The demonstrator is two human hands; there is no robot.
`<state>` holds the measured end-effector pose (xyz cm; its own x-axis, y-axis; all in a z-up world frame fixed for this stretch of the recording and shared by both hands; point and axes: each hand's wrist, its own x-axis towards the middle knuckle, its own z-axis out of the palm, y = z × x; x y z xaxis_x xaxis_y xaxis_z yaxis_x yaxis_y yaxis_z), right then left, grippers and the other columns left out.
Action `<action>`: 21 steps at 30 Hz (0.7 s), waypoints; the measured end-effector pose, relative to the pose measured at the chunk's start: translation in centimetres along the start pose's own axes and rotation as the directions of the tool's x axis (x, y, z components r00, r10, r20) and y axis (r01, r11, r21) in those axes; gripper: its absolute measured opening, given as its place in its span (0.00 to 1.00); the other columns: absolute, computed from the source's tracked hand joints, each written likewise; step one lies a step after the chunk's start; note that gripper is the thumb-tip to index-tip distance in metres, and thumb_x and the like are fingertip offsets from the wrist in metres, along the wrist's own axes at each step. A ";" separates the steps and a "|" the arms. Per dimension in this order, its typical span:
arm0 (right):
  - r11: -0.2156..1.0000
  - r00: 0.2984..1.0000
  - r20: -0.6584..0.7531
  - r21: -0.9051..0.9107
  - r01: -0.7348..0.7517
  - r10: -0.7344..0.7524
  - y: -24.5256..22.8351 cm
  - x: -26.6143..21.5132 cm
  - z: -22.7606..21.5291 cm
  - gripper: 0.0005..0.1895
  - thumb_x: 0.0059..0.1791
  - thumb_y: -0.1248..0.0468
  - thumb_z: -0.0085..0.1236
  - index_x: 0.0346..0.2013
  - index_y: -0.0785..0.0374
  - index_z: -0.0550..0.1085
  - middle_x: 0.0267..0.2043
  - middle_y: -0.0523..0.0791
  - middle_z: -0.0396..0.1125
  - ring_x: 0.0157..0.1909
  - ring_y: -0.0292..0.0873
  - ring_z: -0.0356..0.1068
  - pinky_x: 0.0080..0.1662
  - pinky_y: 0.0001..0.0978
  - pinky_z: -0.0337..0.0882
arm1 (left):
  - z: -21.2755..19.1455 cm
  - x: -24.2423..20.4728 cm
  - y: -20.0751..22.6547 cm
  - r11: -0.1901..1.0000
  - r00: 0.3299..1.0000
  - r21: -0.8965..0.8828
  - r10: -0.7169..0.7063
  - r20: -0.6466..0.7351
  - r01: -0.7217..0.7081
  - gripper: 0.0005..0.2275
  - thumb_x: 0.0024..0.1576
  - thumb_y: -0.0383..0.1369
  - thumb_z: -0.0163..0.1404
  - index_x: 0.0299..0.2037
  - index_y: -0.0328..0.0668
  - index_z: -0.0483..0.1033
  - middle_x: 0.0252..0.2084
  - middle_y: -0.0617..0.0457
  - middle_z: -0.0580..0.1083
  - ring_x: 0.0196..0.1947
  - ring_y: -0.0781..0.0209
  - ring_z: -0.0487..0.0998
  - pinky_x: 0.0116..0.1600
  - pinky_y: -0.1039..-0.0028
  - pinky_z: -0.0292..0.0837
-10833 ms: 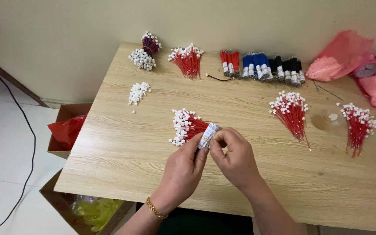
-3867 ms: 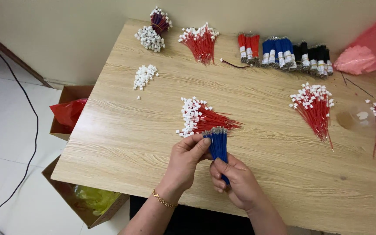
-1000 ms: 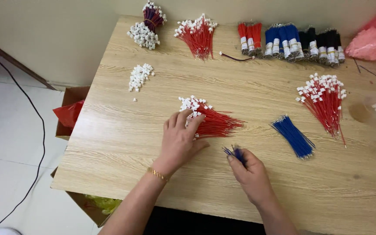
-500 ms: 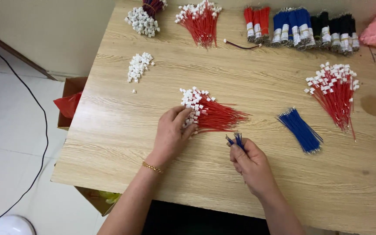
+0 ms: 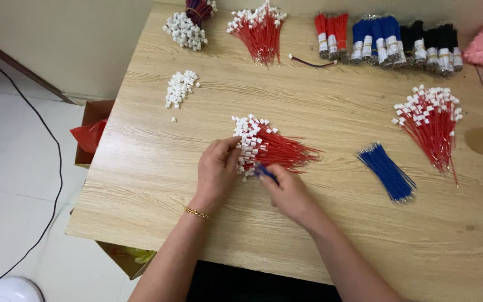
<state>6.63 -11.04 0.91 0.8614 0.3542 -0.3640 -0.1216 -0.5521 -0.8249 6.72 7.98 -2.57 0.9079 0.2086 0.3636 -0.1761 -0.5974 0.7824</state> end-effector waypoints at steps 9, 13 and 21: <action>0.908 0.972 -0.231 0.395 0.136 -0.045 -2.5 3.9 -1.1 0.09 0.51 0.64 0.47 0.42 0.65 0.71 0.29 0.50 0.71 0.15 0.37 0.67 0.19 0.24 0.65 | -0.7 1.4 1.9 0.962 0.974 -0.206 -0.205 -0.100 0.181 0.06 0.59 0.26 0.48 0.42 0.42 0.78 0.35 0.43 0.76 0.36 0.48 0.79 0.43 0.62 0.73; 0.852 0.963 -0.254 0.480 0.208 -0.092 -2.8 3.0 -2.0 0.09 0.50 0.64 0.51 0.39 0.68 0.71 0.23 0.47 0.64 0.14 0.36 0.63 0.18 0.23 0.62 | -0.4 1.6 3.6 0.924 0.968 -0.323 -0.239 -0.073 0.203 0.06 0.58 0.27 0.49 0.42 0.42 0.78 0.33 0.48 0.77 0.33 0.61 0.76 0.40 0.69 0.74; 0.880 0.965 -0.240 0.430 0.204 -0.106 -2.8 -1.1 -3.0 0.07 0.50 0.65 0.54 0.36 0.68 0.73 0.21 0.48 0.65 0.16 0.36 0.61 0.21 0.24 0.63 | -1.7 0.9 7.8 0.897 0.990 -0.426 -0.142 -0.022 0.120 0.06 0.53 0.23 0.54 0.38 0.43 0.81 0.32 0.50 0.76 0.32 0.64 0.77 0.39 0.75 0.75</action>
<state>7.52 -12.15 4.85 0.9625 0.2191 -0.1600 -0.1435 -0.0892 -0.9856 5.49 4.87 4.70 0.9151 0.3087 0.2596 -0.2114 -0.1810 0.9605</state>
